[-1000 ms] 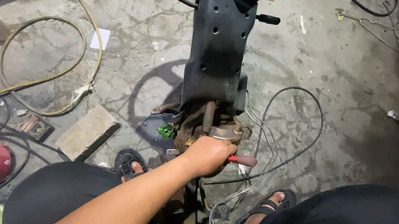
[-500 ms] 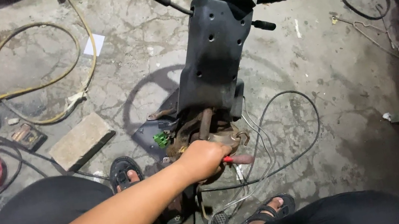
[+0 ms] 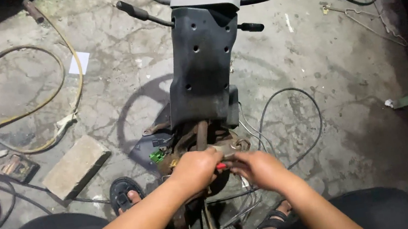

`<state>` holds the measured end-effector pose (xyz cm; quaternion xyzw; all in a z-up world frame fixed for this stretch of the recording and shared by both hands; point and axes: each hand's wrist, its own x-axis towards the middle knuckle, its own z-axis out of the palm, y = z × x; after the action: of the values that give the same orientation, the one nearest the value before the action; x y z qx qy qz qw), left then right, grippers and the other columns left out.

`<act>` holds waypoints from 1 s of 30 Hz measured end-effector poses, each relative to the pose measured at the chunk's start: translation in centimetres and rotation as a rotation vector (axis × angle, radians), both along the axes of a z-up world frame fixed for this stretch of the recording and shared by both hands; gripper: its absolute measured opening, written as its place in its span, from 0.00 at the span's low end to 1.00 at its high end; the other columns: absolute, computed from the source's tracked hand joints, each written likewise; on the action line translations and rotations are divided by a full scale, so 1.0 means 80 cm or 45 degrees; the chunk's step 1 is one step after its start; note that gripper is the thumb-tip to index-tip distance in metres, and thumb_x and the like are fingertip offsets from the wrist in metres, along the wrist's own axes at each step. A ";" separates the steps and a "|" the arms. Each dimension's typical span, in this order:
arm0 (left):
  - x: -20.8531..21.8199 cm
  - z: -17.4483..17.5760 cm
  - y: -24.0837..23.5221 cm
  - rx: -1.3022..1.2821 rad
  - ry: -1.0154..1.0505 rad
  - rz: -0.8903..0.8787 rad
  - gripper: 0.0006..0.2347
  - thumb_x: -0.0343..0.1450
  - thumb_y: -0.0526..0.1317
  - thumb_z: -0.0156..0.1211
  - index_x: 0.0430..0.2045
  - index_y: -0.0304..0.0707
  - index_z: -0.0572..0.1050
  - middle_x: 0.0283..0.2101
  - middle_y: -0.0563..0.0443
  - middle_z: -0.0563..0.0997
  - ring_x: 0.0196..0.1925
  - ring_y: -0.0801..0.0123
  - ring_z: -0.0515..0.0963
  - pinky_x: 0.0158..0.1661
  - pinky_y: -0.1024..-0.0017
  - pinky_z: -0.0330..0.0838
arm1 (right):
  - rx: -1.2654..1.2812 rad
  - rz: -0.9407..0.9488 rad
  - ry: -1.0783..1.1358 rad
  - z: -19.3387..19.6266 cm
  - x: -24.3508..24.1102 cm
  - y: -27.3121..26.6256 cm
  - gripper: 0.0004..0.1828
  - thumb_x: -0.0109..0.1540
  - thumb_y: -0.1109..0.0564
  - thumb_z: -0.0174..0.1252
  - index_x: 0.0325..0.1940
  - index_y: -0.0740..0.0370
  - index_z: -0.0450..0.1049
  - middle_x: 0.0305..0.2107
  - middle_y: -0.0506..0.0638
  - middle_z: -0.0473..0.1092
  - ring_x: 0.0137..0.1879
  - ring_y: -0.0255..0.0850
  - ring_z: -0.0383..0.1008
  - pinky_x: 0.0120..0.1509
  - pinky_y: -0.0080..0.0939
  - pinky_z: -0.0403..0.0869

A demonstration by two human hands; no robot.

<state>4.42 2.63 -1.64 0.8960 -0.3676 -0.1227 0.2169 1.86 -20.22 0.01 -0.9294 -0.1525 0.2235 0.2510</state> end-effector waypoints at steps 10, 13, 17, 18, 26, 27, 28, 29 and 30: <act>0.024 0.078 0.011 -0.245 0.027 0.248 0.22 0.78 0.58 0.38 0.41 0.37 0.72 0.40 0.42 0.69 0.39 0.51 0.72 0.28 0.56 0.67 | -0.259 -0.209 0.061 -0.082 0.001 0.005 0.20 0.64 0.52 0.49 0.61 0.47 0.70 0.47 0.58 0.75 0.40 0.64 0.77 0.37 0.66 0.73; 0.022 0.078 0.011 -0.198 0.210 0.329 0.22 0.75 0.60 0.39 0.51 0.48 0.71 0.33 0.47 0.74 0.31 0.44 0.78 0.25 0.49 0.68 | -0.442 -0.195 0.118 -0.068 -0.003 0.026 0.32 0.71 0.43 0.41 0.81 0.39 0.48 0.39 0.57 0.75 0.29 0.53 0.75 0.26 0.53 0.73; 0.025 0.065 0.012 -0.350 0.293 0.360 0.18 0.75 0.54 0.52 0.51 0.43 0.77 0.35 0.47 0.71 0.31 0.47 0.80 0.31 0.54 0.72 | -0.418 -0.186 0.225 -0.068 -0.004 0.037 0.27 0.68 0.47 0.43 0.74 0.39 0.59 0.32 0.59 0.75 0.36 0.59 0.77 0.40 0.61 0.75; 0.024 0.064 0.012 -0.321 0.409 0.380 0.16 0.76 0.51 0.53 0.49 0.44 0.78 0.34 0.49 0.68 0.29 0.52 0.78 0.29 0.58 0.71 | -0.417 -0.297 0.287 -0.067 0.002 0.034 0.26 0.68 0.47 0.40 0.72 0.36 0.62 0.33 0.60 0.75 0.38 0.59 0.76 0.43 0.62 0.74; 0.018 0.029 0.010 -0.101 0.366 0.198 0.11 0.76 0.43 0.57 0.47 0.39 0.77 0.38 0.45 0.70 0.31 0.47 0.79 0.30 0.51 0.70 | -0.301 -0.272 0.394 -0.028 0.010 0.045 0.26 0.72 0.43 0.32 0.75 0.42 0.48 0.19 0.49 0.65 0.23 0.46 0.66 0.30 0.48 0.70; 0.019 0.029 0.008 -0.039 0.358 0.167 0.11 0.75 0.41 0.57 0.50 0.39 0.76 0.39 0.44 0.72 0.33 0.46 0.81 0.31 0.50 0.73 | -0.319 -0.373 0.520 -0.012 0.018 0.045 0.24 0.74 0.39 0.24 0.72 0.40 0.51 0.18 0.45 0.63 0.22 0.41 0.66 0.31 0.41 0.75; 0.013 0.028 0.010 -0.038 0.366 0.162 0.11 0.75 0.41 0.57 0.50 0.39 0.76 0.39 0.44 0.72 0.33 0.46 0.81 0.31 0.50 0.73 | -0.320 -0.376 0.528 -0.014 0.010 0.046 0.24 0.74 0.39 0.24 0.72 0.40 0.51 0.18 0.45 0.63 0.22 0.41 0.66 0.31 0.41 0.75; 0.015 0.028 0.009 -0.062 0.367 0.182 0.12 0.75 0.39 0.56 0.50 0.37 0.75 0.50 0.43 0.72 0.36 0.44 0.81 0.31 0.49 0.74 | -0.305 -0.388 0.490 -0.014 0.010 0.046 0.24 0.74 0.44 0.27 0.75 0.43 0.49 0.19 0.46 0.64 0.23 0.40 0.65 0.28 0.39 0.73; 0.017 0.029 0.009 -0.085 0.368 0.202 0.12 0.75 0.37 0.54 0.51 0.35 0.73 0.61 0.43 0.71 0.40 0.42 0.81 0.31 0.48 0.76 | -0.290 -0.399 0.452 -0.013 0.010 0.045 0.25 0.75 0.48 0.30 0.78 0.46 0.46 0.20 0.46 0.64 0.23 0.39 0.65 0.25 0.37 0.70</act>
<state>5.81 3.31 0.65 0.8874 -0.2648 -0.2205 0.3064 2.69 -16.62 -1.01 -0.9101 0.0657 0.3573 0.1991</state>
